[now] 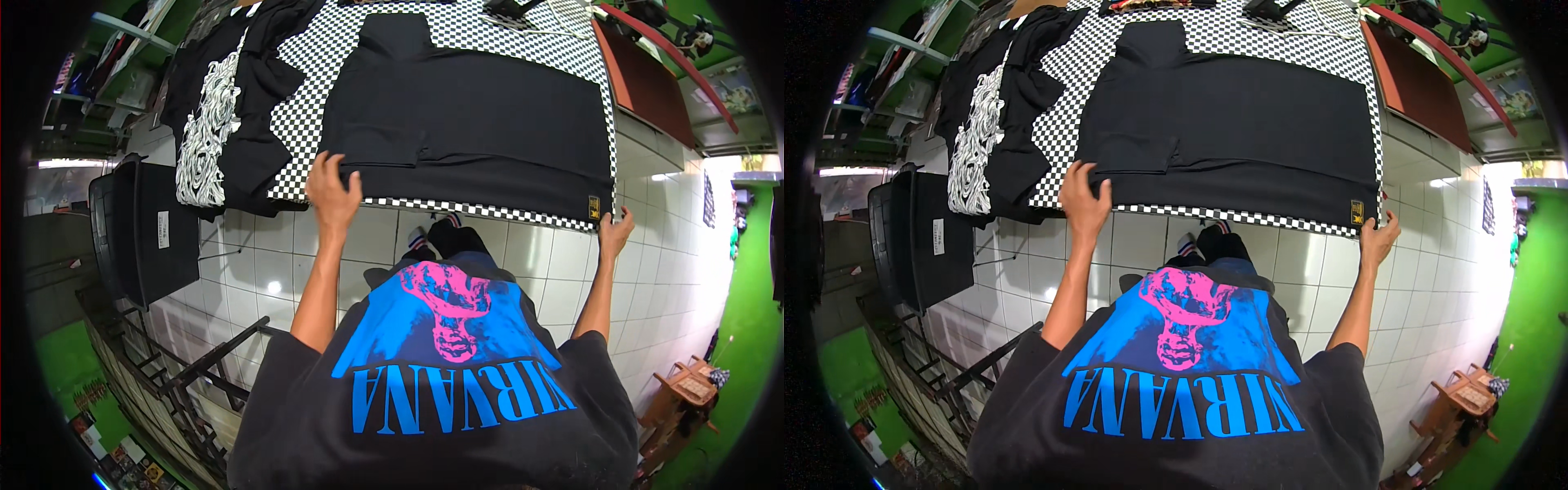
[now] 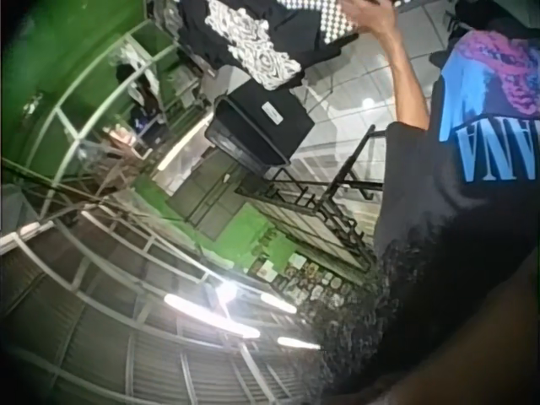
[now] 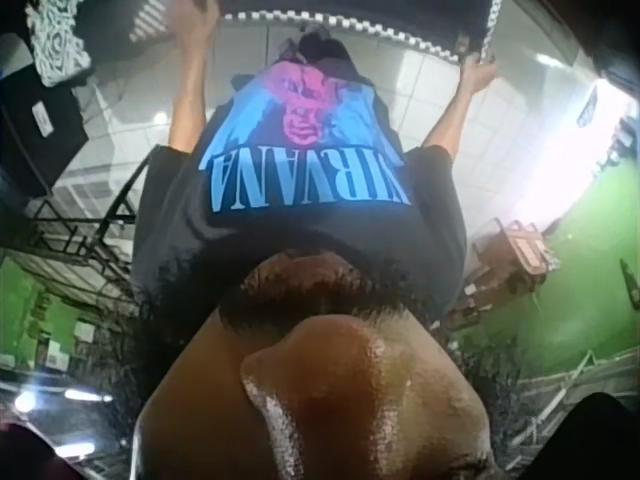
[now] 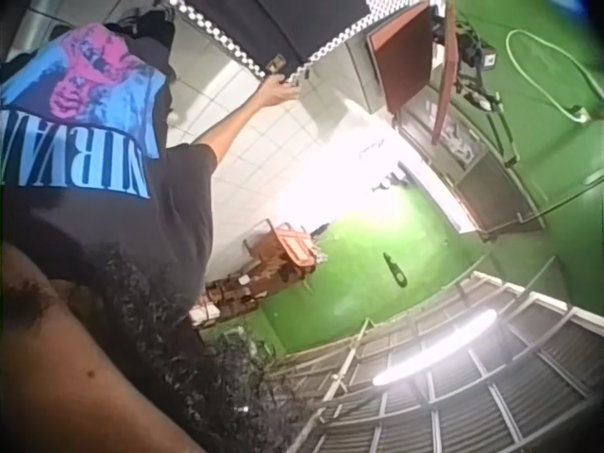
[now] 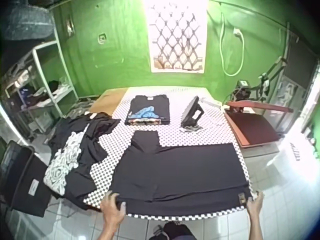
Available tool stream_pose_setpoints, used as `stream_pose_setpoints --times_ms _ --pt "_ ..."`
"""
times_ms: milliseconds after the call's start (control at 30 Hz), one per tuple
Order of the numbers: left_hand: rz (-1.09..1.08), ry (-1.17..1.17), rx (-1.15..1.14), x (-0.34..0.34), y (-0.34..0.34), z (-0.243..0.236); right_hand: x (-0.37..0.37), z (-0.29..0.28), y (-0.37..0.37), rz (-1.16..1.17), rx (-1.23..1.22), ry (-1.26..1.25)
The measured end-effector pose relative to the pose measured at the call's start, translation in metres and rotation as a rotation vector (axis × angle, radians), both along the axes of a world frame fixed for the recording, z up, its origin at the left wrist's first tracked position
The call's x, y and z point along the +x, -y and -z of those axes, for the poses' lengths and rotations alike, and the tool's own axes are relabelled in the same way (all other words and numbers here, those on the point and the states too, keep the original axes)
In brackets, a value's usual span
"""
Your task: Ironing and folding a black garment on a table.
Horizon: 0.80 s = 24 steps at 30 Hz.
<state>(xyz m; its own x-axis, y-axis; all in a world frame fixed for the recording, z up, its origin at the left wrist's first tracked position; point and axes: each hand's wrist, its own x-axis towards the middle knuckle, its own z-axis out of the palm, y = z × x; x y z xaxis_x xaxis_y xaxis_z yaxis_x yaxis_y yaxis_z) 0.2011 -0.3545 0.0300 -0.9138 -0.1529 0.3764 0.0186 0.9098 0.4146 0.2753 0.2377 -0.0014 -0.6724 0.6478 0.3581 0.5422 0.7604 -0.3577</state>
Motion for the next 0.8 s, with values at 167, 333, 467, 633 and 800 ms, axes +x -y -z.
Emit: stream_pose_setpoints --times_ms 167,333,467,633,800 --pt "0.238 -0.019 0.001 -0.056 -0.042 -0.002 -0.051 -0.019 0.074 -0.353 -0.077 -0.011" --pt "0.278 0.017 -0.003 -0.126 -0.054 0.01 -0.117 -0.043 0.155 -0.689 -0.329 0.001" --pt "0.279 0.04 -0.037 -0.175 -0.06 0.026 -0.188 -0.032 0.185 -0.765 -0.455 -0.052" --pt "0.251 0.061 -0.077 -0.222 -0.062 0.036 -0.285 -0.03 0.232 -0.938 -0.599 -0.026" --pt "0.174 0.104 -0.116 -0.253 -0.059 0.043 -0.373 -0.027 0.289 -0.988 -0.606 0.072"
